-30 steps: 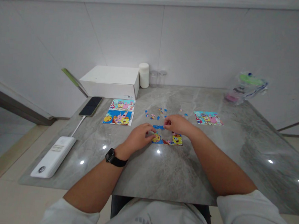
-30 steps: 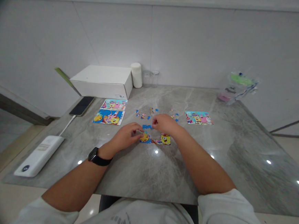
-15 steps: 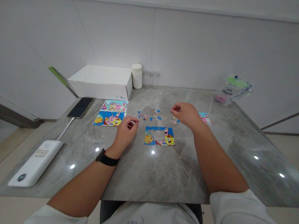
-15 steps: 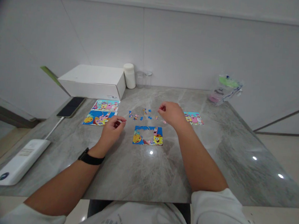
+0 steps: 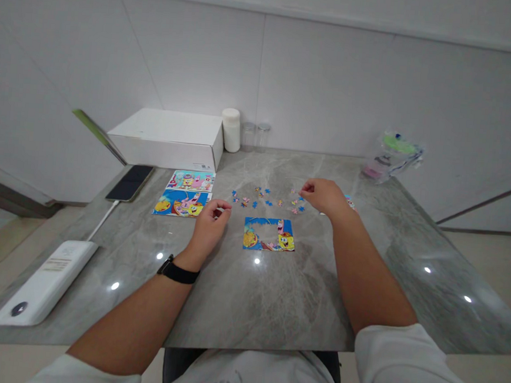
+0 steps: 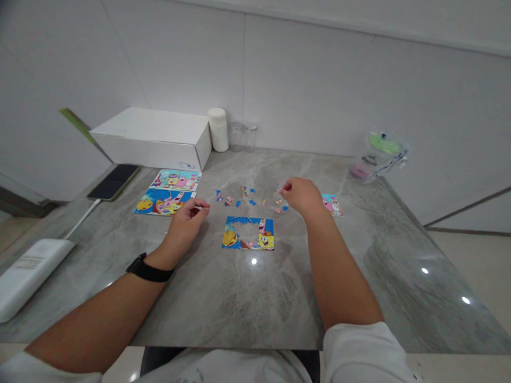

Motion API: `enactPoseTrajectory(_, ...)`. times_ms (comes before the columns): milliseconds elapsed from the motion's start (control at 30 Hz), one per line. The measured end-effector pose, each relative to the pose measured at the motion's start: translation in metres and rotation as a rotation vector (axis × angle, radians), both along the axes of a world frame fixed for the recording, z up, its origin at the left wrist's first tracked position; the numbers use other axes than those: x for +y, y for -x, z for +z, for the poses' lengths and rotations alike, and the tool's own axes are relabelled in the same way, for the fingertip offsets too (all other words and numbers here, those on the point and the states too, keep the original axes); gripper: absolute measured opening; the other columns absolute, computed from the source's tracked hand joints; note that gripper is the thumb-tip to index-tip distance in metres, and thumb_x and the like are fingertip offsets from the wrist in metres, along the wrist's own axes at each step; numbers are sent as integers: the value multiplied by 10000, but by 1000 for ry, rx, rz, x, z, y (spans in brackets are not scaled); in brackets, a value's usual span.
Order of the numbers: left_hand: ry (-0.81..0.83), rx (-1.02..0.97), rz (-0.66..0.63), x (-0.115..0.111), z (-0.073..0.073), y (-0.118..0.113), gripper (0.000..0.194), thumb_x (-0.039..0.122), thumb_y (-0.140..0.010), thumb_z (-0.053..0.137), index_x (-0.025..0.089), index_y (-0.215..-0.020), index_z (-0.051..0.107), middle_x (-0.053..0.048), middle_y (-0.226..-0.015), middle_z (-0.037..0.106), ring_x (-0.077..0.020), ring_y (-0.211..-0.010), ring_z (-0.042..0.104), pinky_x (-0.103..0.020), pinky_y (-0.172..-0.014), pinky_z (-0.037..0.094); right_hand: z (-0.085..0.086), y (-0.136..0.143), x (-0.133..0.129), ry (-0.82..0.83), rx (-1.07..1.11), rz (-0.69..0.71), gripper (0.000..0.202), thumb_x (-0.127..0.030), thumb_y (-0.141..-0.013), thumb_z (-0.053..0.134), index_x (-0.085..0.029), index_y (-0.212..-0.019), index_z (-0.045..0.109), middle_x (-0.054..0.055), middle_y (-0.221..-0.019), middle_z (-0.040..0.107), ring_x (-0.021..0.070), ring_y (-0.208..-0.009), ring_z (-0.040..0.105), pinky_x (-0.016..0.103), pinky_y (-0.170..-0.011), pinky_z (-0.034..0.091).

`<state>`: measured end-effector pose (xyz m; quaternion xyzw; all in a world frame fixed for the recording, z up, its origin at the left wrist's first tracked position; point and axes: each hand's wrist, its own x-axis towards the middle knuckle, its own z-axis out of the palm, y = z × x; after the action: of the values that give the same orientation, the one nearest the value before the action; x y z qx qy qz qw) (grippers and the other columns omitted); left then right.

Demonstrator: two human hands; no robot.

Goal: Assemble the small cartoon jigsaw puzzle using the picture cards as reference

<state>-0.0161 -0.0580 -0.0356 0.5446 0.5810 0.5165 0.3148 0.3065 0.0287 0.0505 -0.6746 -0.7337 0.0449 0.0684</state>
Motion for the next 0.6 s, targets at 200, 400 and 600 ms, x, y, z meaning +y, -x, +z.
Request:
enactPoseTrajectory(200,0,-3,-15,-1,3,-2,151,336,-860,643,218,-935,698,5,-821,640,-156,-720,565,-274,-666,443,-14,1,4,77,-46,-21,161,-317,-905,719,-217,-980,822,93,-1024,817,212,-922,730,278,-779,483)
enactPoseTrajectory(400,-7,-17,-14,-1,3,-2,142,323,-866,653,216,-947,699,4,-808,635,-156,-720,560,-264,-639,428,-31,9,9,138,-92,-5,168,-279,-909,716,-230,-1032,820,93,-1068,809,215,-977,722,281,-820,486)
enactPoseTrajectory(600,6,-37,-30,-2,2,-2,143,327,-874,656,214,-949,703,7,-789,632,-147,-681,543,-259,-612,415,-51,33,10,98,-23,116,251,-297,-958,667,-215,-1159,793,106,-1159,782,220,-1045,696,292,-875,486)
